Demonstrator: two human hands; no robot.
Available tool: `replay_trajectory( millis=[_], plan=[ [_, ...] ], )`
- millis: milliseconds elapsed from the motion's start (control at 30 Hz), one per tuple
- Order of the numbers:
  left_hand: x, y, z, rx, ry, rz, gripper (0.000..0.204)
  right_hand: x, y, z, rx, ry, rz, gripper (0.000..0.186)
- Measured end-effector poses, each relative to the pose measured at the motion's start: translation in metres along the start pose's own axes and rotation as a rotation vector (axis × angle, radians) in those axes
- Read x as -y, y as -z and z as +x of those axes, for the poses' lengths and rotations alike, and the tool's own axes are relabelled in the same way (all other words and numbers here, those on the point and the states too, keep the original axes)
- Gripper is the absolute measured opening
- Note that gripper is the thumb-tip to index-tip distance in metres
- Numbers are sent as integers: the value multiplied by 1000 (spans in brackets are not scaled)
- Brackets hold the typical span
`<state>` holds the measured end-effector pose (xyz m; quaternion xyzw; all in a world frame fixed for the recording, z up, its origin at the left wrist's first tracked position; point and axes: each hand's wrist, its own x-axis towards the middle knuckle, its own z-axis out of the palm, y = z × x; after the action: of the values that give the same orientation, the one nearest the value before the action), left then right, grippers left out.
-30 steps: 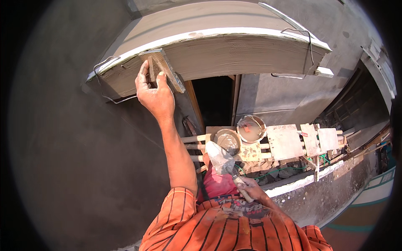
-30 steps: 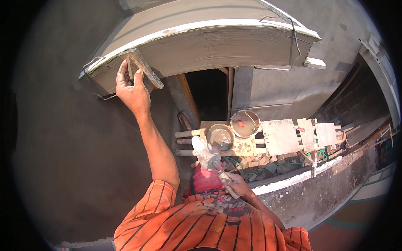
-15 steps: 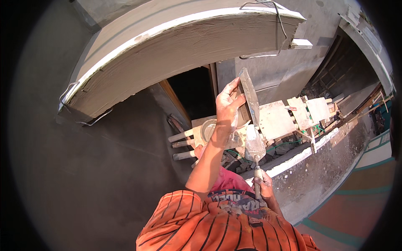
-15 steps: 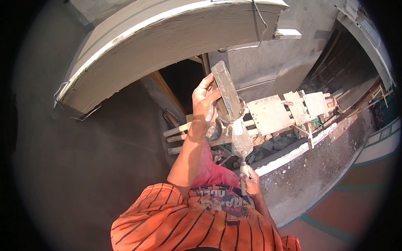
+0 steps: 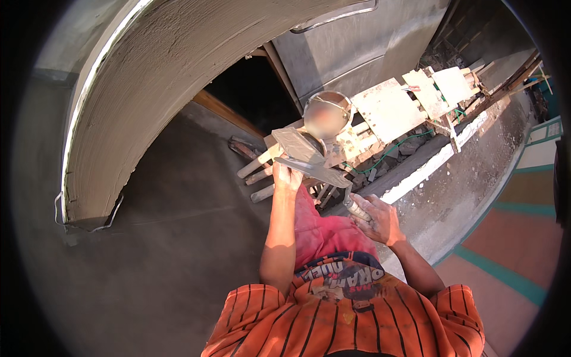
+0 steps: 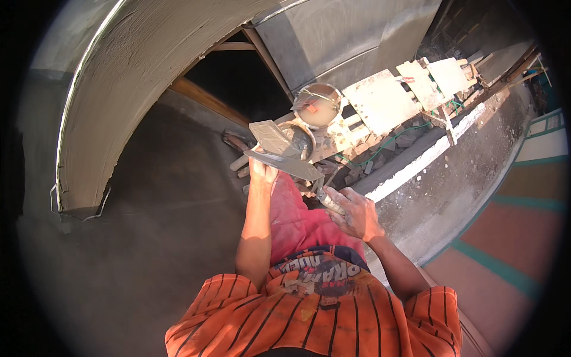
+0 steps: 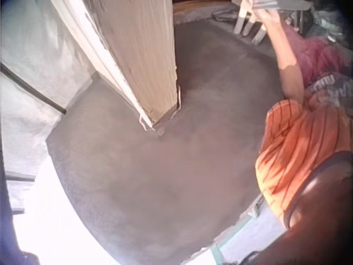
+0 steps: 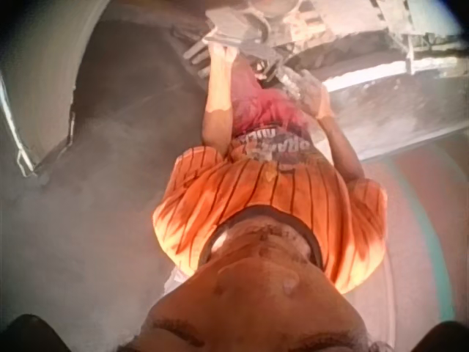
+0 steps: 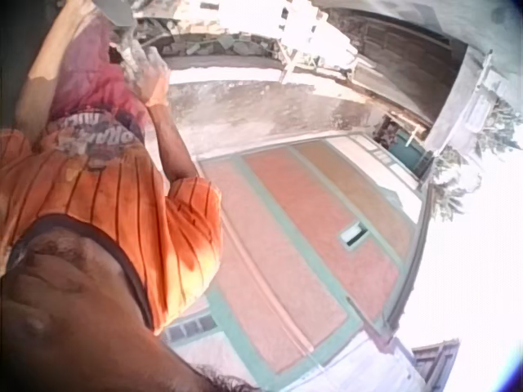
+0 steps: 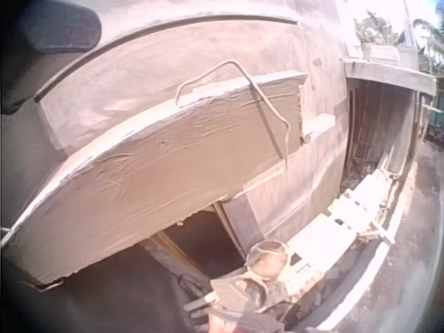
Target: The person applies and smooths cement onto a curved wall section using a trowel and a wooden float. They repeatedly scoop the mixture from a bucket, spread it over the surface, and level it to create a smooth finish.
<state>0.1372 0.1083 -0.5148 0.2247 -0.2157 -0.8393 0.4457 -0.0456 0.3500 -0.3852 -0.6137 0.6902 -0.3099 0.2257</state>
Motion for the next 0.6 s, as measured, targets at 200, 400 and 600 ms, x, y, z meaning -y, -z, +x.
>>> replay_trajectory(
  millis=[200,400,600],
  plan=[
    [-8,52,11,-176,119,11,44,-36,-39,40,48,116,-23,57],
    [-13,118,29,-372,234,-72,46,-91,-93,72,109,166,-33,54],
    [7,133,36,-185,341,78,34,-206,-228,112,176,-42,117,57]
  ],
)
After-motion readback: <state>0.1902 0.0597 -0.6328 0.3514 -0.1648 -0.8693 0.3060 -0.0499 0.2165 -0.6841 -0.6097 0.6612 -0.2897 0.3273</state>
